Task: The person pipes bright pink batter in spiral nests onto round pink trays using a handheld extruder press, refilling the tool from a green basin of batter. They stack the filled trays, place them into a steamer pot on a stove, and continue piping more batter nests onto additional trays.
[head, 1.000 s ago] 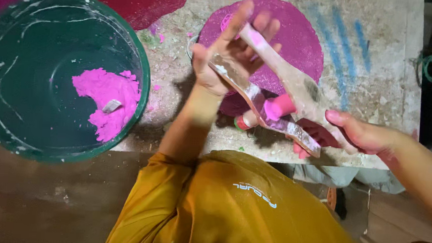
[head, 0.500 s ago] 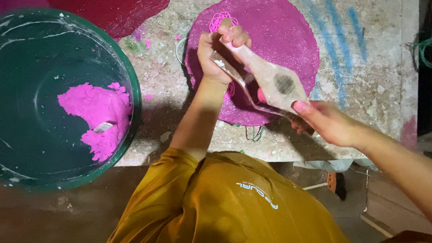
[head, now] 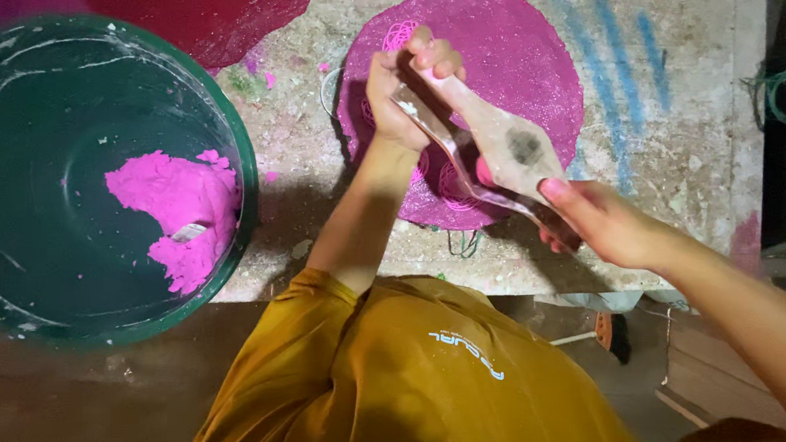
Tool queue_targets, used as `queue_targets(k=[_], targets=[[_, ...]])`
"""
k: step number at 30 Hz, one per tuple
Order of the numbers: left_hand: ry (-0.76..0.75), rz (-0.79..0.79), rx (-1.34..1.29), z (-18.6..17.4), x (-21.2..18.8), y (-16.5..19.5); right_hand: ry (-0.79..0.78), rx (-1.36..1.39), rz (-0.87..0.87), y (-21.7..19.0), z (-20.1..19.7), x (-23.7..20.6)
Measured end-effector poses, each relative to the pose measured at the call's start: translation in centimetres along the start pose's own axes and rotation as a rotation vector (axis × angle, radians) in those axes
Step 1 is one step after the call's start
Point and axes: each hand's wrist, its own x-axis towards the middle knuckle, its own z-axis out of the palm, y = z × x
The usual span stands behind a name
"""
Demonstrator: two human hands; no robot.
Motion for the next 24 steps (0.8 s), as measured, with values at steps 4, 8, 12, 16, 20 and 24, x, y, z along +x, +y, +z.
queue_targets(k=[4, 8, 12, 16, 20, 24], targets=[[-0.011, 0.039, -0.021, 0.6, 0.3, -2.1, 0.048, -0.149, 0.045, 0.7, -1.6, -0.3], [0.017, 0.076, 0.009, 1.3, 2.4, -2.4, 0.150, -0.038, -0.042, 1.5, -2.2, 0.5], [0.525, -0.291, 0.265, 0.7, 1.5, -0.5, 0.083, 0.097, -0.174, 2.7, -2.0, 1.4], [0.566, -0.824, 1.040, -1.6, -2.7, -1.0, 0.043, 0.184, -0.214, 4.2, -2.2, 2.1], [0.470, -0.864, 1.098, -2.9, -5.4, -1.3, 0.105, 0.177, -0.273, 5.5, -1.6, 3.3], [0.306, -0.635, 1.675, 0.0, -7.9, -0.4, 0.143, 0.227, -0.295, 6.3, -1.3, 4.1]])
